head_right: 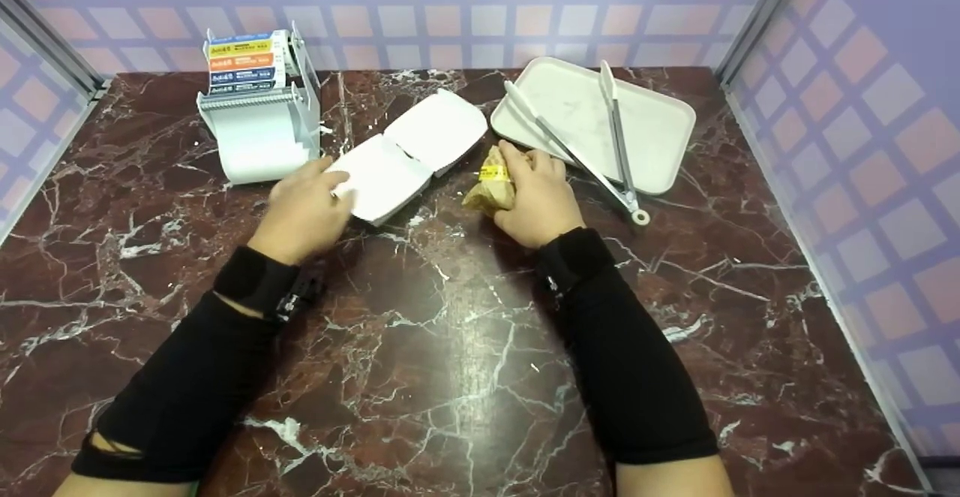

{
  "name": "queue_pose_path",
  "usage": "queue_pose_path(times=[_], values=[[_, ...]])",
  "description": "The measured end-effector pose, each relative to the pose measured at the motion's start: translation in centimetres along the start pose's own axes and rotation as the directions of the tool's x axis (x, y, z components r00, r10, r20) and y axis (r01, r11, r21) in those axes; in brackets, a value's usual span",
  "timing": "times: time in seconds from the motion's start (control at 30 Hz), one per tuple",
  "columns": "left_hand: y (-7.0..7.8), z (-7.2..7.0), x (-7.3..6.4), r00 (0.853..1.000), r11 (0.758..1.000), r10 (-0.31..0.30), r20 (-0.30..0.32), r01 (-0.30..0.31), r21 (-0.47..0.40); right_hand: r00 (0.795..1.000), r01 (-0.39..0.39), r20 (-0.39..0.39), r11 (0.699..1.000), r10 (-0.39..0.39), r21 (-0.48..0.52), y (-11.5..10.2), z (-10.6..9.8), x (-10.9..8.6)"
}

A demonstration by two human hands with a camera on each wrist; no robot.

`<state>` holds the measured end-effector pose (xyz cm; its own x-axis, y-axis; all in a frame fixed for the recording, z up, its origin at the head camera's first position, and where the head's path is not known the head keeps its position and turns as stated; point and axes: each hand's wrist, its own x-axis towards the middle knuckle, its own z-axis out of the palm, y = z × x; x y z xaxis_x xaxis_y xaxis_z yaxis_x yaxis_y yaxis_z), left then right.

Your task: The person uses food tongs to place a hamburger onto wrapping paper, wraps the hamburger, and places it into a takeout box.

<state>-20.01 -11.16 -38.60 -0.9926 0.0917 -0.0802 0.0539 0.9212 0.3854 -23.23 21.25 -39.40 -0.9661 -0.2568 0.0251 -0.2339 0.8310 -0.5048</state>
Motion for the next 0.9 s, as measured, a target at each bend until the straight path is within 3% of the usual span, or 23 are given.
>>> queue_pose_path(times=[0.07,0.17,0.23,0.37,0.43,0.5,0.63,0.73,0.83,0.9], values=[[0.6,0.3,-0.1,0.998,0.998,0.058,0.034,-0.059,0.031,1.0,-0.003,0.003,1.0,0.003,-0.001,0.1,0.0,0.0],[0.7,0.5,-0.2,0.993,0.992,0.092,0.075,-0.097,0.074,1.0,-0.007,0.005,1.0,0.007,-0.003,0.2,-0.1,0.0],[0.1,0.3,-0.1,0.997,0.99,0.065,0.05,-0.071,0.124,1.0,-0.011,0.006,1.0,0.011,-0.007,0.3,-0.2,-0.1],[-1.4,-0.8,0.3,0.999,0.984,-0.042,-0.03,0.047,0.17,1.0,-0.019,0.005,1.0,0.019,-0.017,0.6,-0.6,-0.2],[-1.5,-1.2,0.3,0.996,0.984,-0.081,-0.038,0.086,0.157,1.0,-0.026,0.003,0.999,0.027,-0.018,0.8,-0.8,-0.2],[-0.7,-1.1,0.2,0.996,0.989,-0.082,-0.027,0.085,0.124,0.999,-0.033,0.003,0.999,0.033,-0.017,0.8,-0.9,-0.2],[2.2,0.2,-0.4,0.996,0.999,0.031,0.079,-0.034,0.038,0.999,-0.037,-0.004,0.999,0.037,-0.014,0.8,-1.2,-0.3],[3.8,1.5,-0.9,0.975,0.987,0.146,0.166,-0.154,0.038,0.999,-0.035,-0.018,0.999,0.035,-0.008,0.6,-1.3,-0.3],[4.2,2.1,-1.0,0.96,0.975,0.197,0.198,-0.213,0.066,0.999,-0.03,-0.037,1.0,0.03,0.002,0.2,-1.4,-0.4],[4.0,2.2,-1.0,0.961,0.974,0.203,0.189,-0.219,0.067,0.999,-0.025,-0.046,1.0,0.025,0.014,-0.2,-1.4,-0.5]])
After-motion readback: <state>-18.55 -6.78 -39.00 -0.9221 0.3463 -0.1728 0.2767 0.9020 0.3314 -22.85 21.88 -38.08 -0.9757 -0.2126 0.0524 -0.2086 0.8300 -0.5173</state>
